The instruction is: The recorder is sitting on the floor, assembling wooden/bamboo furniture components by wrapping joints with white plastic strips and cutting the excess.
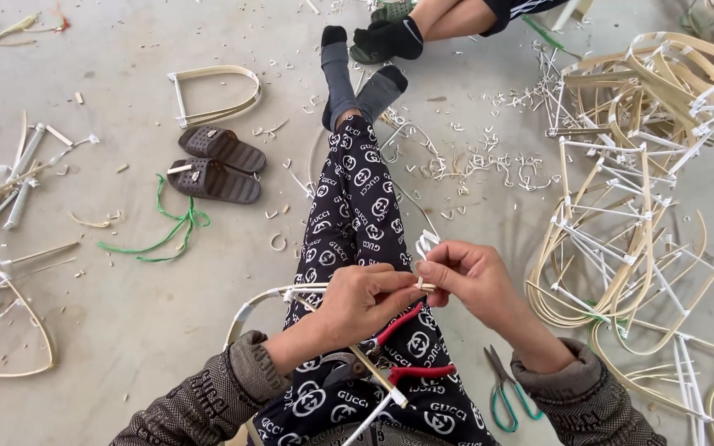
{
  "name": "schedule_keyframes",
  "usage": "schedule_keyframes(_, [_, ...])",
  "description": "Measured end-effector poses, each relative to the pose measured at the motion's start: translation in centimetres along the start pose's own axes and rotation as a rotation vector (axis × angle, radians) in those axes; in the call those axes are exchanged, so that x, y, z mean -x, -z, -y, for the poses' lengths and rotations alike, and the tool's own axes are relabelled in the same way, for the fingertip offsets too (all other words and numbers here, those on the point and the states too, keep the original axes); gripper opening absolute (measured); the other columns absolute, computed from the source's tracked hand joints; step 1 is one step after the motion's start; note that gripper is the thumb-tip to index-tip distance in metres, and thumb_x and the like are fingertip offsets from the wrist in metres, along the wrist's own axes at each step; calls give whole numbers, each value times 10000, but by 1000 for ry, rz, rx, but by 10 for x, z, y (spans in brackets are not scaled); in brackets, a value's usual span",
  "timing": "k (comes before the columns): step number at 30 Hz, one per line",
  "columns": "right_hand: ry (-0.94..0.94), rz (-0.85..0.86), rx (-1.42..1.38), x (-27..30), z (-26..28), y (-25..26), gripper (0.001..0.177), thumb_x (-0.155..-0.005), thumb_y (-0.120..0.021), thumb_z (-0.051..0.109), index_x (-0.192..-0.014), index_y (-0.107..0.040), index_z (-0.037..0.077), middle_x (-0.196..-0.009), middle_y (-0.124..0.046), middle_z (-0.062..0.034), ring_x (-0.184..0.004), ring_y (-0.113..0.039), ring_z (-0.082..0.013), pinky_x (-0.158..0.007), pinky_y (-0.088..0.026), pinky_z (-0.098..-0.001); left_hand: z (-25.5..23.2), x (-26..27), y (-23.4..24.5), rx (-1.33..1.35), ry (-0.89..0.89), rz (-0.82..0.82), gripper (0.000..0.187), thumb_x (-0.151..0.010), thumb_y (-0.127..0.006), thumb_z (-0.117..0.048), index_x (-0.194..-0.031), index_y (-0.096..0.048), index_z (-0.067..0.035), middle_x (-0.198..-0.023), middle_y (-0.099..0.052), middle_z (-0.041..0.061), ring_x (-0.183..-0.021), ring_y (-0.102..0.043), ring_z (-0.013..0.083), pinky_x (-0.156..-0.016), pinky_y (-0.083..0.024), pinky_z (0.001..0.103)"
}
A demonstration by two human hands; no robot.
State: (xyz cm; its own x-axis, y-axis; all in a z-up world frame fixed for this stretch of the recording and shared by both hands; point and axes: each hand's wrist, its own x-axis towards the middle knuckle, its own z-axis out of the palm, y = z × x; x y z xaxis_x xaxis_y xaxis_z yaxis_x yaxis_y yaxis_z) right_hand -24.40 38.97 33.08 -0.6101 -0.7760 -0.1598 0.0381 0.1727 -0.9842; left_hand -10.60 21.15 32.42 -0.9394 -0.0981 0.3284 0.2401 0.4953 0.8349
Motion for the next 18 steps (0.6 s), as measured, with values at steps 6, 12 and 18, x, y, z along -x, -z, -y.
schedule_keyframes(6, [40,-3,40,-6,1,2,151,-946,-696,164,-912,-689,17,-668,-674,-26,-445,-509,-40,-391,-376,-190,-4,2,-3,-55,-99,-10,157,-924,-743,-237,-1026,-792,-129,-709,-666,43,-535,-636,200,-474,-475,338])
schedule_keyframes(12, [82,-29,41,-7,-3,-1,139,-956,-680,164,-908,-667,35,-639,-647,-2,-457,-502,-27,-386,-375,-189,-3,2,-5,-139,-213,-63,143,-929,-757,-241,-947,-767,-100,-677,-621,40,-529,-609,216,-459,-442,352])
schedule_keyframes(18, [85,32,-33,-12,-10,-4,173,-985,-669,183,-890,-646,41,-592,-576,15,-476,-505,-28,-401,-392,-200,3,0,-8,-147,-279,-105,135,-922,-771,-220,-950,-762,-89,-658,-603,21,-516,-594,176,-454,-439,330])
